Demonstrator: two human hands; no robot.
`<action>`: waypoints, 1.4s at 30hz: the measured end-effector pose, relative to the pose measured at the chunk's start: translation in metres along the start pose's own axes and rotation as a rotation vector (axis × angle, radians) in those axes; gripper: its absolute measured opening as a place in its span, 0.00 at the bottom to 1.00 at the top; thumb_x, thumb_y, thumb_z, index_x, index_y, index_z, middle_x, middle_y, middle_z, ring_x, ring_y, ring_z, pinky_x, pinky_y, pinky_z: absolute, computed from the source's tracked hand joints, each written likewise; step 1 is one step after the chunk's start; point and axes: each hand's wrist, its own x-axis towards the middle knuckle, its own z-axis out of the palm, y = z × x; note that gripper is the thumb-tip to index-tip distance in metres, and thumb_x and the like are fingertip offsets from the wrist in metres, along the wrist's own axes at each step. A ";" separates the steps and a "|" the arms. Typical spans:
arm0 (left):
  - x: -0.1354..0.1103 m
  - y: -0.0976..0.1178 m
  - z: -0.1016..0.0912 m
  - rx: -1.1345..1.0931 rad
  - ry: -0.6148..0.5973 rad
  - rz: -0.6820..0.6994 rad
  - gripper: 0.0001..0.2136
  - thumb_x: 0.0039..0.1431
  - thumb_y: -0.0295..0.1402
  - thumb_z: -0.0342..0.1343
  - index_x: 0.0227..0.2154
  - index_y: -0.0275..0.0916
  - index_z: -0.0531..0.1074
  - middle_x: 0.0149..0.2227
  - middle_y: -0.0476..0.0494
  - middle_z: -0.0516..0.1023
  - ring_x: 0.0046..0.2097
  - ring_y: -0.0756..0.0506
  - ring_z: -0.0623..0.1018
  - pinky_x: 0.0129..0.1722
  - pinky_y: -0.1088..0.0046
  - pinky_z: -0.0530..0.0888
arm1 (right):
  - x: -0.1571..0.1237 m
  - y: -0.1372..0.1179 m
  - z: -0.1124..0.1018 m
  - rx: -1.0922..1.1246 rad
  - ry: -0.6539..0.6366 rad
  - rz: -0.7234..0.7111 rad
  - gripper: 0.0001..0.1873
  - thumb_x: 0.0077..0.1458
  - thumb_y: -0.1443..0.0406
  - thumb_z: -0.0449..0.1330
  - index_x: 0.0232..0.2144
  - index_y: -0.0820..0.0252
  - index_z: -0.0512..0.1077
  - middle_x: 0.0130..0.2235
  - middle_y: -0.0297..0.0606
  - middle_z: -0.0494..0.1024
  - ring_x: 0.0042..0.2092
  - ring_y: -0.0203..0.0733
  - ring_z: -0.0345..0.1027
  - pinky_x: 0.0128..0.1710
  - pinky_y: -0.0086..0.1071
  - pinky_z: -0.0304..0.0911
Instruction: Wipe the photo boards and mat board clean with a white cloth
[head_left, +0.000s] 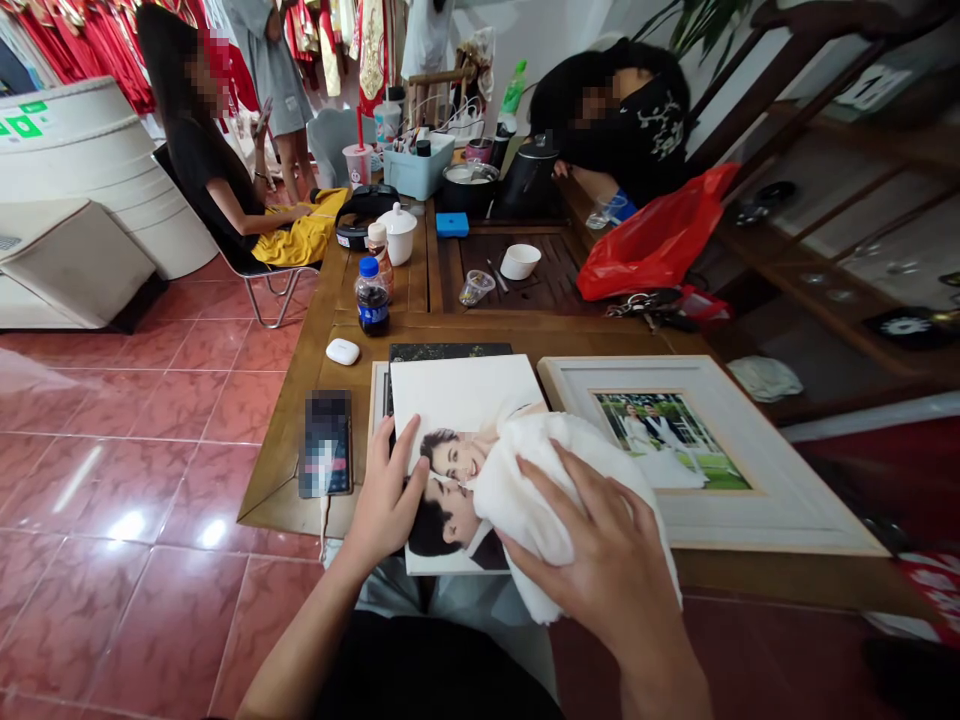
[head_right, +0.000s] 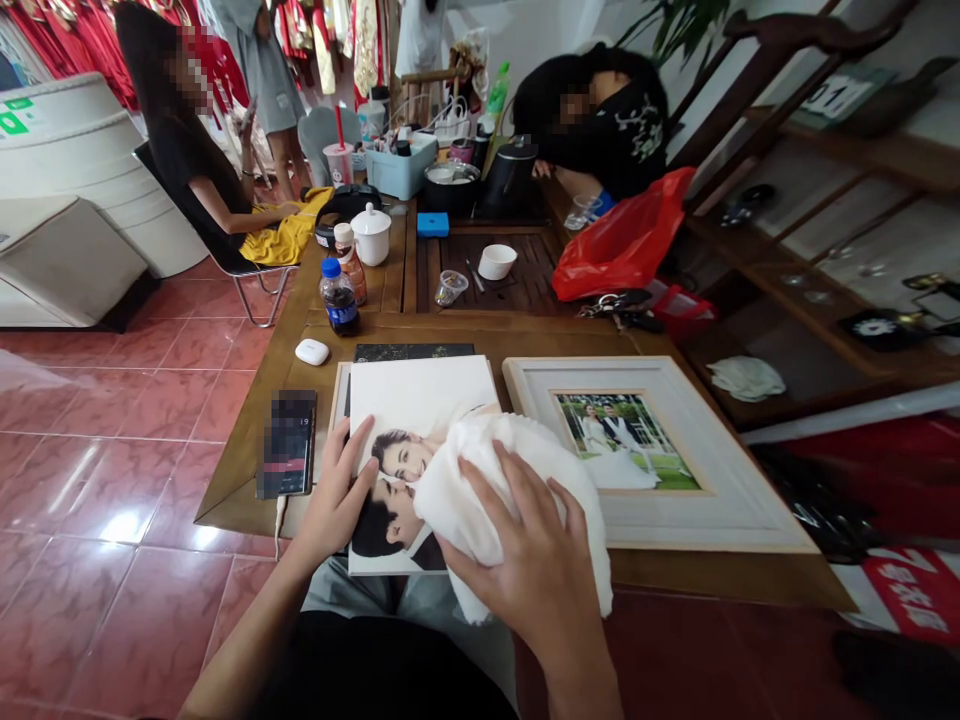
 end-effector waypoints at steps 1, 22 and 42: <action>0.000 0.000 0.000 0.000 0.001 -0.003 0.23 0.75 0.40 0.43 0.70 0.49 0.54 0.72 0.40 0.49 0.75 0.39 0.47 0.72 0.51 0.48 | 0.001 -0.004 0.000 0.007 -0.006 -0.016 0.35 0.60 0.55 0.61 0.66 0.51 0.60 0.69 0.49 0.61 0.62 0.61 0.64 0.60 0.54 0.55; 0.001 -0.004 0.001 -0.002 0.012 0.017 0.24 0.75 0.40 0.43 0.70 0.49 0.54 0.72 0.40 0.50 0.74 0.40 0.48 0.72 0.51 0.49 | 0.013 -0.003 0.002 -0.031 -0.013 -0.062 0.31 0.62 0.53 0.59 0.64 0.55 0.63 0.68 0.53 0.62 0.63 0.59 0.64 0.59 0.53 0.55; 0.000 -0.002 0.001 -0.019 0.007 0.005 0.23 0.74 0.39 0.43 0.69 0.48 0.56 0.72 0.40 0.49 0.75 0.39 0.47 0.72 0.50 0.49 | 0.017 -0.027 0.002 0.116 -0.089 -0.251 0.35 0.57 0.54 0.61 0.64 0.56 0.63 0.69 0.53 0.60 0.65 0.59 0.60 0.62 0.56 0.51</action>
